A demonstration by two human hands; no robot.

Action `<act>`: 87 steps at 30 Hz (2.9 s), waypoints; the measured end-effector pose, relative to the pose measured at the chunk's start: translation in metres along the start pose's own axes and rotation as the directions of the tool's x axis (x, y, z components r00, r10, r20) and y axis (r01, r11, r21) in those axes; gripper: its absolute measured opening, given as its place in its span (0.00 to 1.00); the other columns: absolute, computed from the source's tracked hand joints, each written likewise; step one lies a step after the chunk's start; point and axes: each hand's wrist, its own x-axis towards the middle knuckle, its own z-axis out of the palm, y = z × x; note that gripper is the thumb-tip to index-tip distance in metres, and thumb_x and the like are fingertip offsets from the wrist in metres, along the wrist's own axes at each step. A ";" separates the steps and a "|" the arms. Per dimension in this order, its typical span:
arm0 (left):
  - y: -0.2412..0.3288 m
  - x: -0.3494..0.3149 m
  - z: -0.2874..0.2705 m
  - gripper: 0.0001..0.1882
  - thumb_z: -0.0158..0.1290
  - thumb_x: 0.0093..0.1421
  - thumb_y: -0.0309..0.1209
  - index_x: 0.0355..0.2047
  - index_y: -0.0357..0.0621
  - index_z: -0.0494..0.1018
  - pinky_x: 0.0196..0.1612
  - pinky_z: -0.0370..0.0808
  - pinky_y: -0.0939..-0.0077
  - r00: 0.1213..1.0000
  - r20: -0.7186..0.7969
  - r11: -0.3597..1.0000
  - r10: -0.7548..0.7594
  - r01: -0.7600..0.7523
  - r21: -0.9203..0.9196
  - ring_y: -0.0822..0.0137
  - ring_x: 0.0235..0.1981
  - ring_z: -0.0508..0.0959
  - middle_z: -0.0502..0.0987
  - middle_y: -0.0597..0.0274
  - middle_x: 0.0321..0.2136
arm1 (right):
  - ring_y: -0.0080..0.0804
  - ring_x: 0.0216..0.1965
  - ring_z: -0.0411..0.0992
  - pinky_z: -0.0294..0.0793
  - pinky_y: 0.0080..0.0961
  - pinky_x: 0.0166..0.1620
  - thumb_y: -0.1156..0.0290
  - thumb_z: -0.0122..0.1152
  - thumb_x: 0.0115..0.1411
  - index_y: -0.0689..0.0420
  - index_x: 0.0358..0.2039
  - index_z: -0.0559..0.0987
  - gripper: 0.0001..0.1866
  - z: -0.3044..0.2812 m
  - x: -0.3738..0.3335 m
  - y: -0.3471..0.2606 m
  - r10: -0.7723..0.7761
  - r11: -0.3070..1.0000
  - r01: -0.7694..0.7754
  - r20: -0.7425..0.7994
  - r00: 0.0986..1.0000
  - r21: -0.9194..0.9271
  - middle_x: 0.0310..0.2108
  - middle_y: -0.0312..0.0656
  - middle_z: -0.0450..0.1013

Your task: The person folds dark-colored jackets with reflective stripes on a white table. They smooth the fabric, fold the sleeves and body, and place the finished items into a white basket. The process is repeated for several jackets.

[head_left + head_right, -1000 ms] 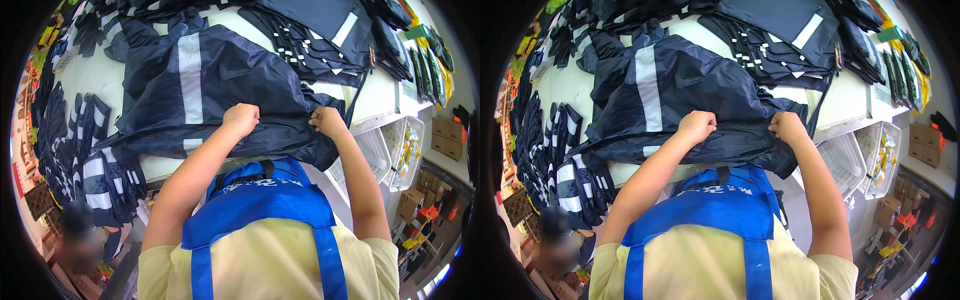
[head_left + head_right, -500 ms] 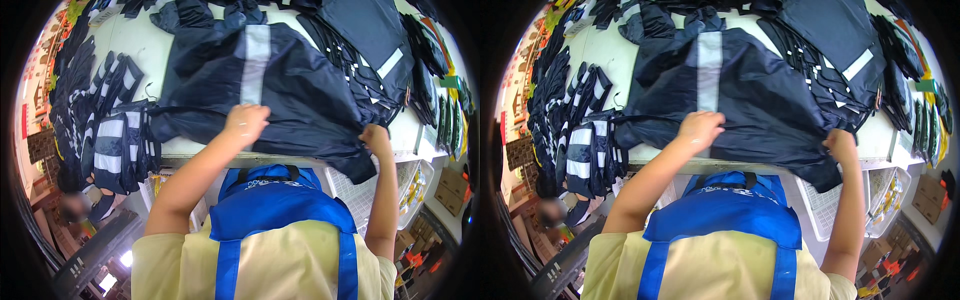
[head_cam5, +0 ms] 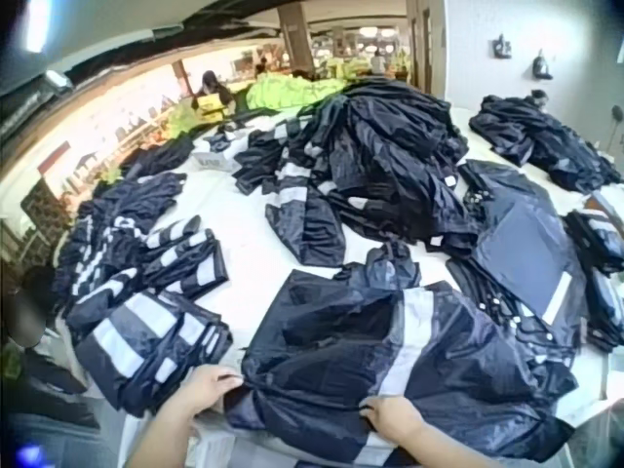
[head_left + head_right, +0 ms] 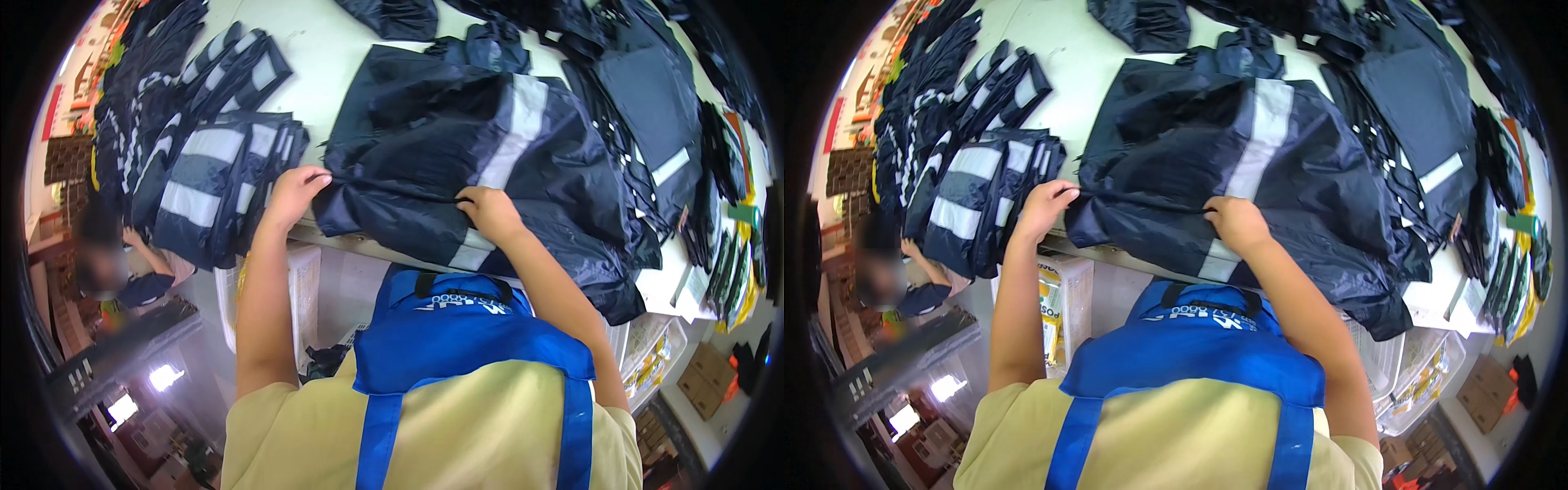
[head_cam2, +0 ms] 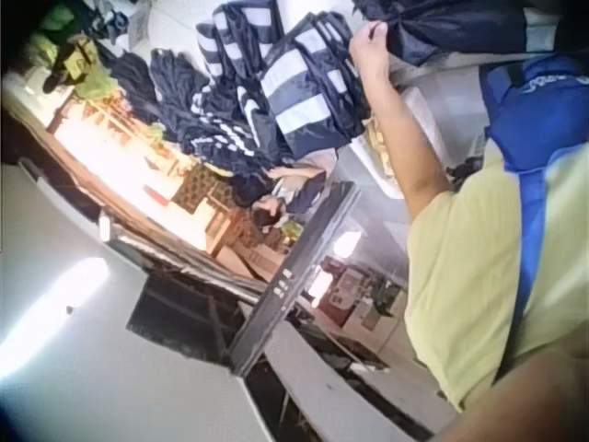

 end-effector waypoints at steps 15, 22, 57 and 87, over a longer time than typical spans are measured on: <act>-0.009 0.058 0.021 0.08 0.58 0.53 0.29 0.34 0.44 0.79 0.40 0.72 0.76 0.986 0.120 0.973 0.120 -0.141 0.184 0.64 0.32 0.79 0.80 0.57 0.29 | 0.39 0.24 0.72 0.71 0.30 0.31 0.73 0.66 0.49 0.62 0.25 0.74 0.09 -0.001 0.011 -0.002 0.156 0.988 -0.156 -0.050 0.986 0.006 0.22 0.48 0.73; -0.005 0.061 0.025 0.08 0.60 0.52 0.29 0.33 0.44 0.79 0.39 0.72 0.77 0.994 0.086 0.986 0.063 -0.075 0.146 0.68 0.32 0.78 0.80 0.59 0.28 | 0.49 0.28 0.72 0.70 0.36 0.33 0.69 0.66 0.50 0.61 0.27 0.73 0.11 -0.016 0.021 0.002 0.221 0.972 -0.228 0.114 0.969 0.059 0.24 0.51 0.73; 0.069 -0.011 -0.038 0.22 0.57 0.56 0.32 0.48 0.34 0.69 0.48 0.71 0.71 0.998 0.018 0.983 -0.060 0.063 -0.172 0.65 0.42 0.76 0.77 0.57 0.39 | 0.25 0.25 0.73 0.67 0.17 0.23 0.40 0.62 0.52 0.66 0.50 0.67 0.41 -0.159 0.041 0.038 0.611 0.622 -0.405 -0.093 0.786 0.670 0.33 0.45 0.72; 0.239 -0.041 0.123 0.08 0.50 0.62 0.24 0.42 0.41 0.71 0.39 0.81 0.76 0.882 0.251 0.183 0.400 0.191 -0.964 0.67 0.38 0.81 0.79 0.58 0.37 | 0.43 0.45 0.72 0.68 0.34 0.50 0.65 0.63 0.55 0.66 0.48 0.72 0.23 -0.214 -0.142 0.214 0.466 0.793 -0.421 -0.883 -0.047 0.441 0.43 0.50 0.73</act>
